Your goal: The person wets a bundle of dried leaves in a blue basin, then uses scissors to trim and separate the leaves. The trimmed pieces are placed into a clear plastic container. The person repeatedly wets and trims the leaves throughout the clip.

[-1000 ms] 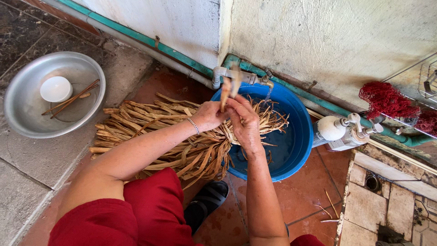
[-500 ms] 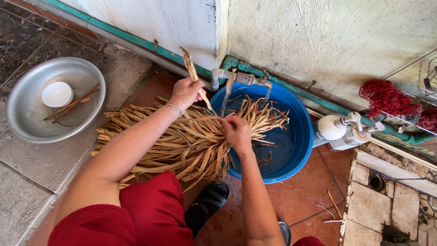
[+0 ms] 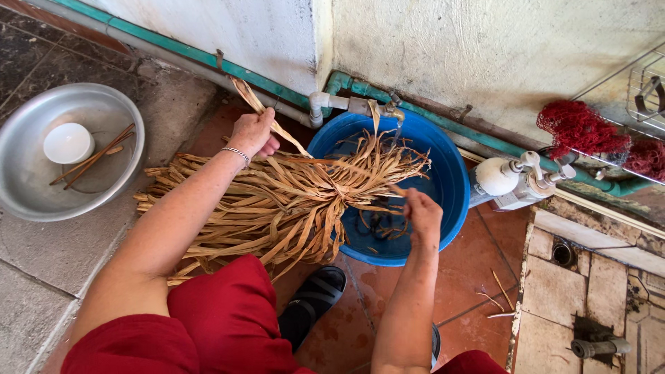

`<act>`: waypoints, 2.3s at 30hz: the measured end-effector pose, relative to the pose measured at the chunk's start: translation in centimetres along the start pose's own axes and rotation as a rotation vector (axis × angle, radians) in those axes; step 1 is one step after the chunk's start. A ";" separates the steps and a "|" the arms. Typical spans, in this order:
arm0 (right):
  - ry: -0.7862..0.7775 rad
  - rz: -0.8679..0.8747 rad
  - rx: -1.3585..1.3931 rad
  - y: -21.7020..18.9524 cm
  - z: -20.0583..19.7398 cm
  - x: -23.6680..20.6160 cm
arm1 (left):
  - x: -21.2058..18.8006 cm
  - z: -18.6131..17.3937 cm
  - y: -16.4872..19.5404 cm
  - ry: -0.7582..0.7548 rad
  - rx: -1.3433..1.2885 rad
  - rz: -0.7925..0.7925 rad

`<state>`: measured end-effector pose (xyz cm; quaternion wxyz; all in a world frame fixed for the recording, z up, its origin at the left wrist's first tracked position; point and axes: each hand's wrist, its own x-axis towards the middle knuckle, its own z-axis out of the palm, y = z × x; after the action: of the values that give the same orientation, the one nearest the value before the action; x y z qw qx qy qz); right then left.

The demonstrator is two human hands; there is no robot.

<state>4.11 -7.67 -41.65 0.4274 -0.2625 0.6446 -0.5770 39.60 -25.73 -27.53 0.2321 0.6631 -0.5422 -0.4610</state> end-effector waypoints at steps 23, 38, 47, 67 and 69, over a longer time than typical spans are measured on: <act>0.723 -0.625 0.804 -4.5 -16.5 -5.4 | -5.9 12.7 -2.0 -0.307 1.370 0.439; 0.691 -0.544 0.243 -6.7 -14.5 -7.3 | -3.3 10.2 -3.5 0.117 1.429 1.181; 0.166 -0.418 -0.159 -5.2 -5.9 -3.2 | -9.3 18.6 -6.3 -0.465 0.785 1.232; -0.169 0.176 -1.282 10.2 3.9 2.8 | -5.7 25.5 -10.5 -1.200 1.643 0.487; -0.150 0.204 -1.331 9.2 2.7 2.7 | -6.6 26.2 -11.2 -1.288 1.403 0.568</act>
<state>6.46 -9.52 -51.11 0.2705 -0.4467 0.8528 0.0061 22.69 -11.13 -46.46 -0.4498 0.1188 -0.8533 -0.2353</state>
